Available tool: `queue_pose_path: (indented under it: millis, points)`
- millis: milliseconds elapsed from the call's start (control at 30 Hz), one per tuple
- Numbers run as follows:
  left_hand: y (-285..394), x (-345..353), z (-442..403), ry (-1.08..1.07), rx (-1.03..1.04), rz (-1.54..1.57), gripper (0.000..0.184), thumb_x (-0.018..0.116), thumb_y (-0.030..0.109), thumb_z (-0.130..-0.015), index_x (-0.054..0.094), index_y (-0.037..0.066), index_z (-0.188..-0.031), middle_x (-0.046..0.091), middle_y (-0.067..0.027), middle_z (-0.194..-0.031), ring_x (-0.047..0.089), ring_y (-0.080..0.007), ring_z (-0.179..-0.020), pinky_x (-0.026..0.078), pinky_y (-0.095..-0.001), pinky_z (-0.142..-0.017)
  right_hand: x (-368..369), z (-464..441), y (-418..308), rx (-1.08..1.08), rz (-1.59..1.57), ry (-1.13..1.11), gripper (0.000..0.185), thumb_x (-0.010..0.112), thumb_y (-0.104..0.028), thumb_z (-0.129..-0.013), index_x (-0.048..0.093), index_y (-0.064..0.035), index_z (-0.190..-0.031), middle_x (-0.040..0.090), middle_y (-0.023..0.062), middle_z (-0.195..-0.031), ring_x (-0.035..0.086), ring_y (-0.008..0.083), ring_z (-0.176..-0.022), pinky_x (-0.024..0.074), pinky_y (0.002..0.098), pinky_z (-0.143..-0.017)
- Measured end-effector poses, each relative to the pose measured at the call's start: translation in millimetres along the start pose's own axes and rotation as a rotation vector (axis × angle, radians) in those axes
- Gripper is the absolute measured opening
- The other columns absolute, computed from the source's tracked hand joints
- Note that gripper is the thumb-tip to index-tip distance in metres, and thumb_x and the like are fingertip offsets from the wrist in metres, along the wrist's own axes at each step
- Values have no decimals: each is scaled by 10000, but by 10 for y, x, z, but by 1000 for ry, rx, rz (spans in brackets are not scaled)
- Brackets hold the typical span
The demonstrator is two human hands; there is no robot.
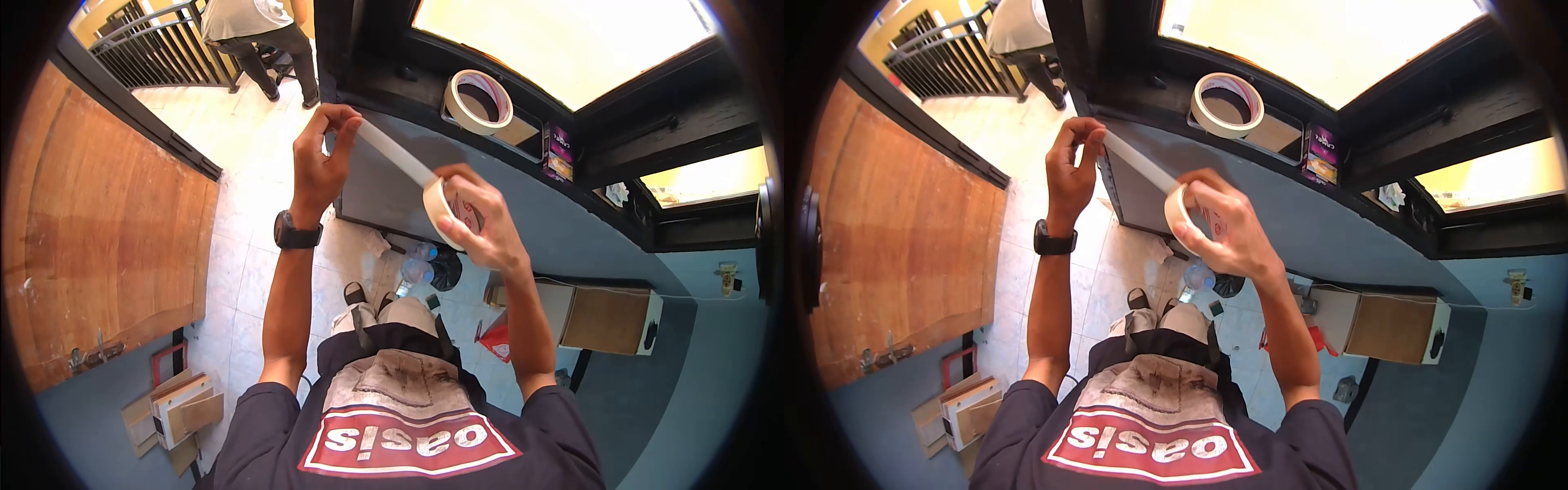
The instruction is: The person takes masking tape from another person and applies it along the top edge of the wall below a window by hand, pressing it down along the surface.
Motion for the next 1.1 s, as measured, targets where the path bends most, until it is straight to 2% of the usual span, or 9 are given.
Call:
queue_pose_path:
  millis: [33, 100, 300, 400, 567, 733, 900, 967, 1100]
  points:
    - [-64, 38, -15, -2, -4, 1, 84, 695, 96, -1037, 690, 12, -1045, 699, -51, -878, 637, -133, -762, 524, -288, -759, -21, -32, -33, -57, 106, 75, 354, 773, -290, -904, 665, 40, -972, 706, 199, -1181, 691, 285, -944, 547, 391, -837]
    - [-83, 57, -46, 150, 201, -72, 84, 708, 90, -1025, 687, 9, -1039, 691, -64, -916, 644, -159, -792, 524, -297, -762, -19, -107, -50, 26, 156, 99, 373, 781, -303, -902, 664, 38, -999, 712, 186, -1165, 697, 293, -940, 553, 402, -842]
    - [-239, 171, -34, 324, 234, -166, 57, 717, 46, -1005, 680, 8, -1027, 666, -75, -933, 642, -177, -809, 523, -309, -751, 71, -298, -227, 128, 348, 118, 363, 782, -311, -913, 696, -36, -1135, 732, 174, -1180, 730, 360, -985, 576, 456, -869]
    - [-288, 175, -58, 377, 267, -214, 56, 721, 30, -993, 677, 15, -1023, 651, -76, -931, 627, -190, -786, 517, -311, -732, 165, -400, -339, 91, 566, 109, 344, 728, -331, -942, 727, -105, -1201, 730, 187, -1218, 730, 402, -1007, 585, 482, -884]
    - [-397, 209, -74, 456, 347, -349, 86, 733, 18, -967, 684, 47, -1032, 675, -81, -961, 627, -240, -827, 506, -350, -732, 313, -609, -369, 361, 866, -5, 440, 581, -392, -1002, 717, -149, -1342, 718, 245, -1165, 731, 438, -1025, 594, 514, -879]
    - [-435, 210, -70, 512, 398, -449, 106, 730, 13, -963, 674, 52, -1044, 680, -90, -977, 647, -263, -854, 516, -359, -736, 367, -743, -352, 422, 920, -75, 494, 566, -416, -1001, 700, -142, -1390, 712, 273, -1133, 744, 434, -1013, 598, 521, -853]
    - [-487, 188, -78, 483, 354, -300, 106, 718, 3, -966, 662, 41, -1048, 665, -111, -991, 654, -284, -866, 544, -388, -748, 319, -802, -343, 432, 881, -93, 507, 560, -429, -995, 709, -150, -1392, 740, 252, -1058, 764, 410, -949, 599, 506, -849]
    - [-473, 192, -83, 492, 372, -321, 109, 719, 1, -966, 659, 38, -1049, 662, -112, -990, 654, -288, -865, 543, -392, -749, 290, -825, -338, 547, 844, -150, 536, 531, -452, -1008, 669, -196, -1458, 755, 210, -1110, 735, 373, -1065, 551, 477, -979]
    - [-508, 203, -83, 500, 389, -359, 125, 719, -4, -964, 645, 39, -1056, 657, -115, -989, 650, -303, -864, 539, -402, -751, 284, -850, -295, 591, 810, -194, 543, 520, -455, -999, 672, -206, -1456, 771, 182, -1151, 725, 357, -1116, 544, 463, -1009]
Point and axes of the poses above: each hand's wrist, its own z-axis away from the middle knuckle, its own x-axis out of the palm, y = z × x, the point moved 5 cm from there along -z, towards the middle knuckle
